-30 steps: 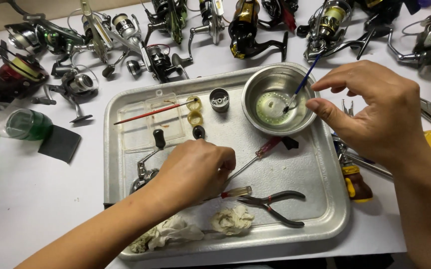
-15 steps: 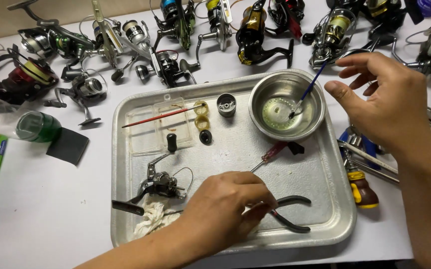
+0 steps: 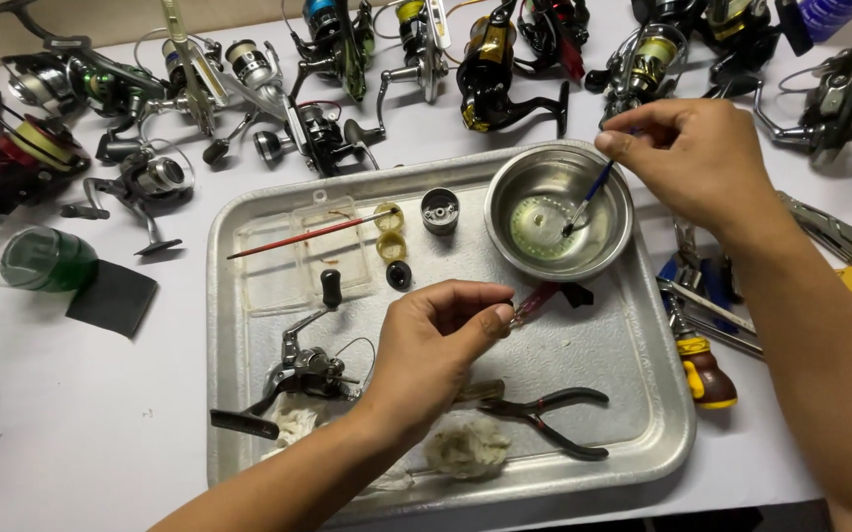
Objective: Disassembling, cleaning, and lubricating the internal components of a fishing reel on a parts tray.
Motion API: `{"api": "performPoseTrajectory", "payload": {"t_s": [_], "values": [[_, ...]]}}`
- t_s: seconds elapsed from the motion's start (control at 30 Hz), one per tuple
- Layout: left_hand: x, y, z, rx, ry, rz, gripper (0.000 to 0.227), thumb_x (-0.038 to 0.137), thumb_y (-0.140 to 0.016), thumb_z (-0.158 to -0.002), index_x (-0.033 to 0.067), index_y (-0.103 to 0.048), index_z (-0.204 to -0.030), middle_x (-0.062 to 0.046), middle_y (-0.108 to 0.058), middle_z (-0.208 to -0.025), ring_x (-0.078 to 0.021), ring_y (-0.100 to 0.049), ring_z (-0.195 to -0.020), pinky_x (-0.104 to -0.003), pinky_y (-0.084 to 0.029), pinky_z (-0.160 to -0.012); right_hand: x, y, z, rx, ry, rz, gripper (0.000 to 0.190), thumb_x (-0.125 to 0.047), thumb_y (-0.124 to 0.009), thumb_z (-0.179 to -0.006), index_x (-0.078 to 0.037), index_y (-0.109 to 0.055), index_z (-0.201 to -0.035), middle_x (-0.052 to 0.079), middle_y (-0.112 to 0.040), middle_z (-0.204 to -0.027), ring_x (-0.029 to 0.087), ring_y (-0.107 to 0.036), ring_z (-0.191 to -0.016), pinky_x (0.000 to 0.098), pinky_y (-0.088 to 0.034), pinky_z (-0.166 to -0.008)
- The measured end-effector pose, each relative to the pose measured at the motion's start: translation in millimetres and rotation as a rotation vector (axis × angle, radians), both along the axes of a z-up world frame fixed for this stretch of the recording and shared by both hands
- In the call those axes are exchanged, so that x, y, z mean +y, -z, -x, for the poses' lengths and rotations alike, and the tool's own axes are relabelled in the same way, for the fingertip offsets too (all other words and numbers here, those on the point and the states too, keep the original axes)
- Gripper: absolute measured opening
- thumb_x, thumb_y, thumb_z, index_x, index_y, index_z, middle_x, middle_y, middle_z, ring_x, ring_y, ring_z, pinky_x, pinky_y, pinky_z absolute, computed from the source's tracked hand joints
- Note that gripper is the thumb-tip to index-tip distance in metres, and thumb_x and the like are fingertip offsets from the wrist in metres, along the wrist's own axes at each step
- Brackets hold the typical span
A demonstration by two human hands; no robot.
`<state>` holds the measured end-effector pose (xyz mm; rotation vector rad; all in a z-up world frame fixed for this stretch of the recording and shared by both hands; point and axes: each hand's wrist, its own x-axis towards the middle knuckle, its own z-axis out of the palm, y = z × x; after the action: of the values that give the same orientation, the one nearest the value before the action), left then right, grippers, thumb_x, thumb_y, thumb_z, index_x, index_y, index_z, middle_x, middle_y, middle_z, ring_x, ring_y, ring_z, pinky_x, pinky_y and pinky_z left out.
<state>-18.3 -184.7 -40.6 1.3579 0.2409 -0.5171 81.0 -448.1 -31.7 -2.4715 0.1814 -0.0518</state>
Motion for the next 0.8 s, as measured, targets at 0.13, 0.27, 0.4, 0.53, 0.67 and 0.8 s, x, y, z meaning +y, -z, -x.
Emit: {"api": "performPoseTrajectory", "payload": {"t_s": [0.13,0.27,0.4,0.53,0.67,0.8], "values": [[-1,5,0,-0.009,-0.006,-0.008,0.020,0.007,-0.078,-0.085,0.0001,-0.081,-0.103,-0.011,-0.080,-0.090,-0.0133,-0.071,-0.082,-0.025,-0.059,-0.080,5,2,4,-0.054,-0.020,0.004,0.014,-0.027,-0.082,-0.098,-0.015,-0.081,-0.105,0.001,-0.072,-0.084,0.012,-0.058,-0.073,0.0296,-0.044,-0.062],[-2,10,-2,-0.004,-0.029,0.020,0.024,0.006,-0.078,-0.085,0.0000,-0.079,-0.108,-0.009,-0.077,-0.086,-0.0118,-0.067,-0.079,-0.024,-0.056,-0.073,4,4,13,-0.191,-0.089,-0.050,0.013,-0.021,-0.084,-0.100,-0.009,-0.080,-0.105,0.003,-0.074,-0.086,0.009,-0.060,-0.071,0.0247,-0.047,-0.062],[-3,8,-6,0.031,-0.062,0.037,0.023,0.002,-0.078,-0.084,-0.0012,-0.077,-0.108,-0.012,-0.075,-0.083,-0.0138,-0.069,-0.077,-0.025,-0.060,-0.072,10,-1,30,-0.233,-0.126,-0.131,0.012,-0.015,-0.085,-0.100,-0.006,-0.080,-0.105,0.002,-0.072,-0.083,0.006,-0.054,-0.069,0.0215,-0.043,-0.060],[-5,4,-10,-0.055,-0.049,-0.083,0.015,0.004,-0.079,-0.084,0.0023,-0.079,-0.099,-0.009,-0.078,-0.084,-0.0117,-0.070,-0.080,-0.023,-0.059,-0.072,23,-15,45,-0.137,-0.205,-0.107,0.016,-0.015,-0.085,-0.090,-0.009,-0.081,-0.105,0.004,-0.074,-0.088,0.009,-0.054,-0.066,0.0225,-0.043,-0.056],[-9,-2,-13,-0.263,-0.057,-0.200,0.010,0.007,-0.074,-0.087,0.0065,-0.081,-0.094,-0.003,-0.079,-0.080,-0.0075,-0.068,-0.072,-0.021,-0.056,-0.066,11,10,47,-0.255,-0.440,0.220,0.020,-0.019,-0.080,-0.089,-0.008,-0.079,-0.106,0.013,-0.078,-0.100,0.023,-0.071,-0.085,0.0368,-0.059,-0.075],[-22,-2,-20,-0.379,-0.072,-0.215,0.011,0.008,-0.072,-0.087,0.0084,-0.080,-0.094,-0.001,-0.080,-0.085,-0.0059,-0.070,-0.074,-0.020,-0.057,-0.071,9,0,60,-0.408,-0.453,0.185,0.017,-0.018,-0.078,-0.095,-0.005,-0.079,-0.106,0.013,-0.078,-0.101,0.026,-0.073,-0.091,0.0417,-0.057,-0.082]]}}
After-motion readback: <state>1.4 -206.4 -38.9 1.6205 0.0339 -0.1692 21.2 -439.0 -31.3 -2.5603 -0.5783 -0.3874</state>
